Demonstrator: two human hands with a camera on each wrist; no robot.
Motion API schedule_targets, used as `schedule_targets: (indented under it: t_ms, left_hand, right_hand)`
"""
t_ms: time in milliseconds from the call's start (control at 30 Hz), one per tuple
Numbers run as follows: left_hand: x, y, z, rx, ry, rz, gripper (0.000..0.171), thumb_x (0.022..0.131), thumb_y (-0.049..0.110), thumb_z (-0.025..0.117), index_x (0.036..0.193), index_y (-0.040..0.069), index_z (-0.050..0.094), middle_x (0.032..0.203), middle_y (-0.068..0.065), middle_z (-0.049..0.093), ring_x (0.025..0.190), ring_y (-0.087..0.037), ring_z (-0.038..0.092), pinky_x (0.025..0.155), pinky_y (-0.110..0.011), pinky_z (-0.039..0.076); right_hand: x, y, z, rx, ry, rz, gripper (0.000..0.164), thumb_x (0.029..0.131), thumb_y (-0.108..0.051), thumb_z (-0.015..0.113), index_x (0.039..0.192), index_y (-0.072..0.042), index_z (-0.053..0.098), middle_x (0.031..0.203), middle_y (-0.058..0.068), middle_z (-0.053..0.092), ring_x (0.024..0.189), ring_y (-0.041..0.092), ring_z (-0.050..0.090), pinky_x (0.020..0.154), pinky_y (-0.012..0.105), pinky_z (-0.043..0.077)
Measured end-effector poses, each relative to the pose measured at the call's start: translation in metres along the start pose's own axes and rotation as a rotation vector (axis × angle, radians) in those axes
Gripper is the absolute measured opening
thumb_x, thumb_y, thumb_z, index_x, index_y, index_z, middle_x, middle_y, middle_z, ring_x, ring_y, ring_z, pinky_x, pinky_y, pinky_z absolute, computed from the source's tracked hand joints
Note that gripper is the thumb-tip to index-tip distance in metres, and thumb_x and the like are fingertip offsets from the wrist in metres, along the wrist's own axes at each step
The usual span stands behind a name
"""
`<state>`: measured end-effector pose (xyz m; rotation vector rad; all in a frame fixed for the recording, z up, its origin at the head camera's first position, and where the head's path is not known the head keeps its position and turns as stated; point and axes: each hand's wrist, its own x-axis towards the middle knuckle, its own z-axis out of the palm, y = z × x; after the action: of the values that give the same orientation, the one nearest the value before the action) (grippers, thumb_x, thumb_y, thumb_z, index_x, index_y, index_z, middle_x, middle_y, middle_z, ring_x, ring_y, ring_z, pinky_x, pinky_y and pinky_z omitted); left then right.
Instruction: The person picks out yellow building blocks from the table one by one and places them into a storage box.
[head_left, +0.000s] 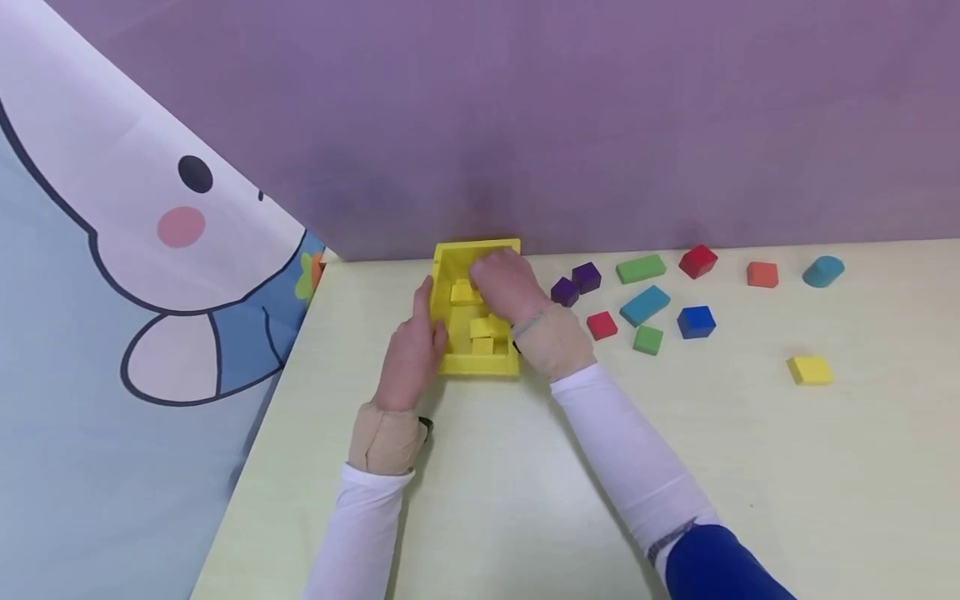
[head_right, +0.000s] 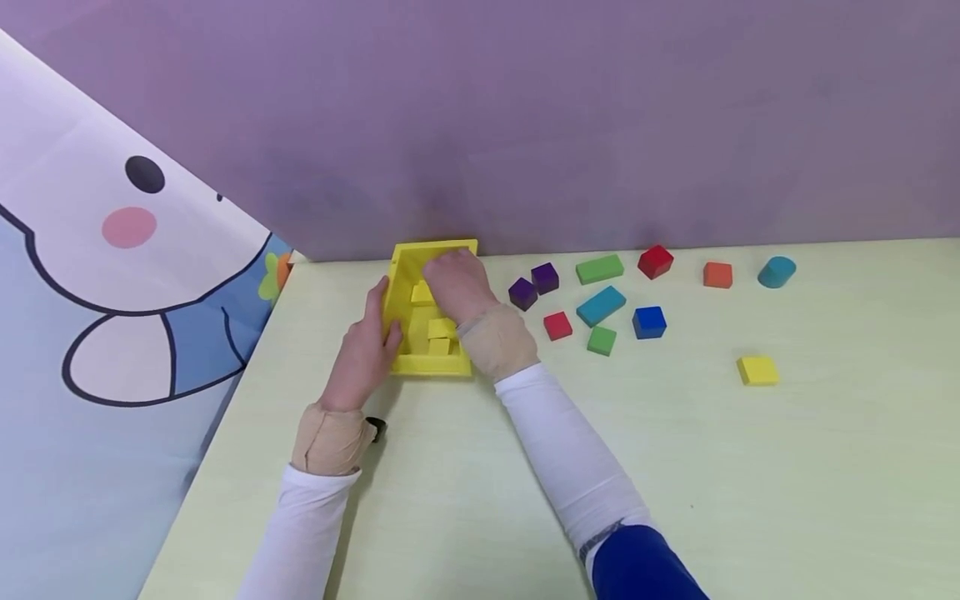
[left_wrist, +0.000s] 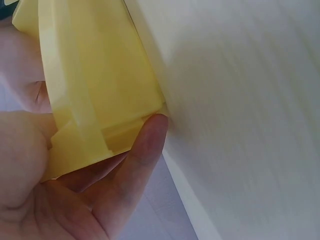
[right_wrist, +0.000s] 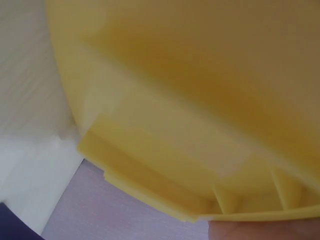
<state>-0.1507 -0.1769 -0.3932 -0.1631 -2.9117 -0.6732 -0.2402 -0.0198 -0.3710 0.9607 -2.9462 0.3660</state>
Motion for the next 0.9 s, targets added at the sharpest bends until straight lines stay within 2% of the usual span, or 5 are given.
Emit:
schedule_targets:
  t_ms: [233,433,567,700,900]
  left_hand:
    - [-0.003,0.001,0.001,-0.01,-0.01,-0.016,0.063,0.091,0.016,0.043,0.147,0.014,0.013,0.06,-0.007,0.047,0.051,-0.023,0.045,0.049,-0.036,0.037]
    - [-0.003,0.001,0.002,-0.018,-0.024,-0.031,0.063,0.092,0.017,0.043,0.147,0.015,0.013,0.059,-0.007,0.046,0.05,-0.023,0.044,0.048,-0.035,0.037]
    - [-0.003,0.0,0.001,-0.018,-0.028,-0.04,0.064,0.091,0.016,0.043,0.147,0.016,0.012,0.058,-0.007,0.046,0.048,-0.022,0.043,0.046,-0.035,0.035]
    - [-0.002,0.0,0.0,-0.012,-0.011,-0.028,0.065,0.09,0.014,0.043,0.147,0.015,0.012,0.058,-0.007,0.045,0.046,-0.021,0.041,0.043,-0.035,0.034]
    - [-0.001,0.0,0.0,-0.024,-0.008,-0.011,0.064,0.089,0.012,0.042,0.147,0.014,0.013,0.056,-0.007,0.043,0.045,-0.02,0.037,0.043,-0.034,0.032]
  right_hand:
    - [-0.003,0.001,0.001,-0.009,-0.001,-0.006,0.017,0.08,0.0,0.052,0.076,-0.012,0.063,0.071,0.001,0.057,0.069,0.02,0.05,0.075,0.034,0.039]
    - [-0.009,0.006,0.001,0.208,0.023,0.016,0.021,0.089,-0.013,0.051,0.1,-0.012,0.068,0.098,0.0,0.065,0.093,0.018,0.056,0.089,0.031,0.038]
    - [-0.016,0.015,0.0,0.348,0.149,-0.024,0.024,0.091,-0.017,0.048,0.108,-0.013,0.065,0.109,-0.001,0.061,0.105,0.015,0.052,0.093,0.027,0.037]
    - [-0.027,0.028,-0.006,0.418,0.307,-0.078,0.021,0.092,-0.018,0.048,0.105,-0.016,0.065,0.104,-0.004,0.059,0.1,0.011,0.051,0.09,0.025,0.038]
    - [-0.049,0.044,-0.018,0.429,0.354,-0.092,0.021,0.093,-0.019,0.046,0.103,-0.016,0.064,0.1,-0.004,0.059,0.095,0.01,0.05,0.086,0.024,0.039]
